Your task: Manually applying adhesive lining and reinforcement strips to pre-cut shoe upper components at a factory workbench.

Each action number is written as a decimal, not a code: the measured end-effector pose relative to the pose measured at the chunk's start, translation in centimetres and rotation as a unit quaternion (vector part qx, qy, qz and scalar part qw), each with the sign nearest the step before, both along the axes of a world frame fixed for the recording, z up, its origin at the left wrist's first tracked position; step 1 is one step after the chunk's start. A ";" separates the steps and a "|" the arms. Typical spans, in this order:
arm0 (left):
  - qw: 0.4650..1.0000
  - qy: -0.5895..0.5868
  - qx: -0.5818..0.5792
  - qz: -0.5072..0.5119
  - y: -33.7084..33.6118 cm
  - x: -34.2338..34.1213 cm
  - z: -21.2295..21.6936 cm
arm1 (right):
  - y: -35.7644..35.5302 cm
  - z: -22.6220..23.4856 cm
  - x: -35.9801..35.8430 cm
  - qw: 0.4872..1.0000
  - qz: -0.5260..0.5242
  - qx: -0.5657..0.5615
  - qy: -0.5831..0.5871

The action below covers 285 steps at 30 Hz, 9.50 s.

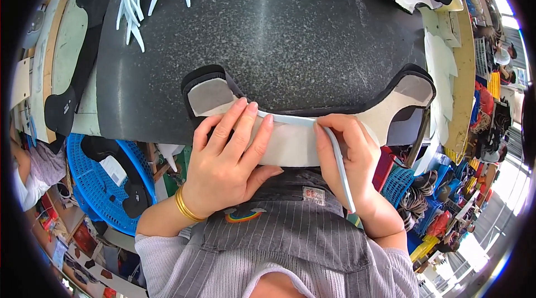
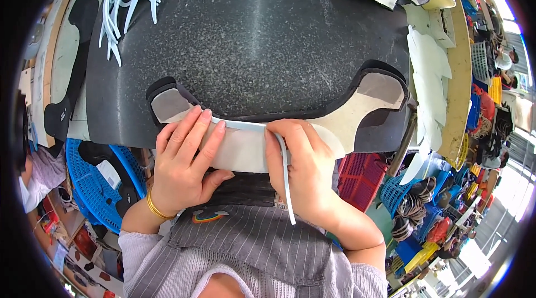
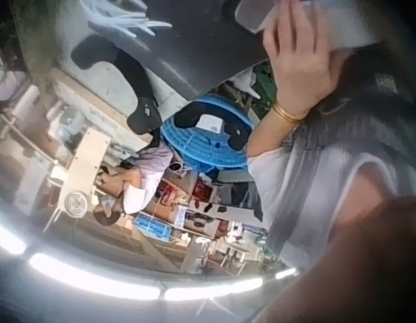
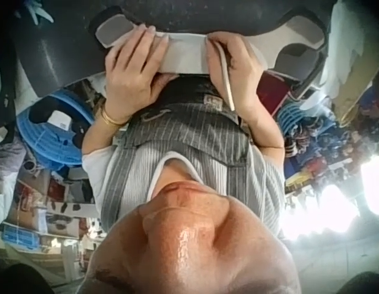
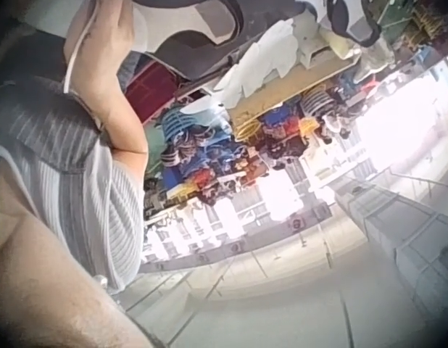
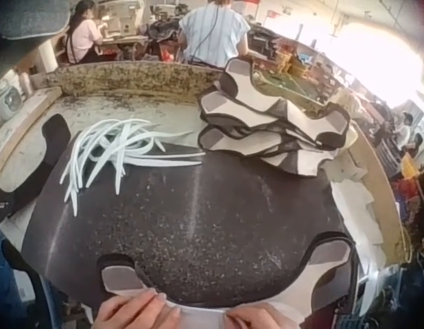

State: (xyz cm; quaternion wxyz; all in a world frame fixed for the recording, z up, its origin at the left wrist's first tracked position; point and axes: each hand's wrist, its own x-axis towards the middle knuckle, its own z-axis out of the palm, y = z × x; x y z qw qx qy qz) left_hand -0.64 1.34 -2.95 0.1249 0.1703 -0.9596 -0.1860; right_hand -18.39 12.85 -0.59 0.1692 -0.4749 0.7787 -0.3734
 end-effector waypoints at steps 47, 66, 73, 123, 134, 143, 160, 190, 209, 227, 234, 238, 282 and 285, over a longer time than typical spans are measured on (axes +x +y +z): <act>0.996 0.003 -0.030 -0.083 6.2 -12.3 1.4 | 3.1 -1.3 -8.9 0.991 -0.097 0.052 -0.070; 0.995 -0.055 0.001 -0.081 6.7 -13.6 1.2 | 2.9 -1.1 -12.0 0.999 -0.013 -0.023 -0.019; 0.995 -0.047 -0.010 -0.087 6.7 -13.1 0.8 | 1.9 -1.2 -12.0 0.999 0.005 0.042 -0.004; 0.949 0.052 -0.286 -0.118 -2.2 -8.4 2.1 | 0.6 -1.0 -6.1 0.869 0.107 -0.014 0.483; 0.993 0.052 -0.093 -0.044 -2.1 -8.6 2.7 | 0.5 -1.2 -6.6 0.899 0.177 -0.093 0.389; 0.938 -0.194 0.275 -0.082 -9.7 -13.0 4.2 | -3.6 0.9 -9.5 0.970 0.191 0.029 0.149; 0.936 -0.290 -0.010 -0.198 -6.9 -15.2 6.5 | -3.0 1.2 -8.9 0.960 0.227 0.097 0.136; 0.907 0.016 -0.302 -0.294 -5.5 -7.9 2.5 | -0.4 -1.7 -4.8 0.835 0.235 -0.090 0.489; 0.960 -0.045 -0.142 -0.239 0.3 -7.2 2.7 | 4.3 -0.5 -6.5 0.852 0.314 -0.066 0.414; 0.988 0.047 0.066 -0.133 4.4 -9.4 1.4 | 7.7 -2.3 -10.4 0.805 0.339 -0.160 0.459; 0.986 0.164 0.008 0.011 4.6 -11.3 -0.4 | 8.1 -3.3 -10.4 0.868 0.251 -0.229 0.362; 0.968 0.133 0.037 -0.210 0.1 -10.7 0.1 | 9.6 -3.4 -11.1 0.825 0.323 -0.246 0.392; 0.982 0.069 -0.152 -0.093 6.3 -14.3 -0.4 | 2.6 1.6 -17.1 0.931 0.141 0.105 -0.321; 0.984 0.058 -0.141 -0.096 6.2 -14.4 -0.4 | 0.6 2.6 -15.9 0.971 0.080 0.219 -0.042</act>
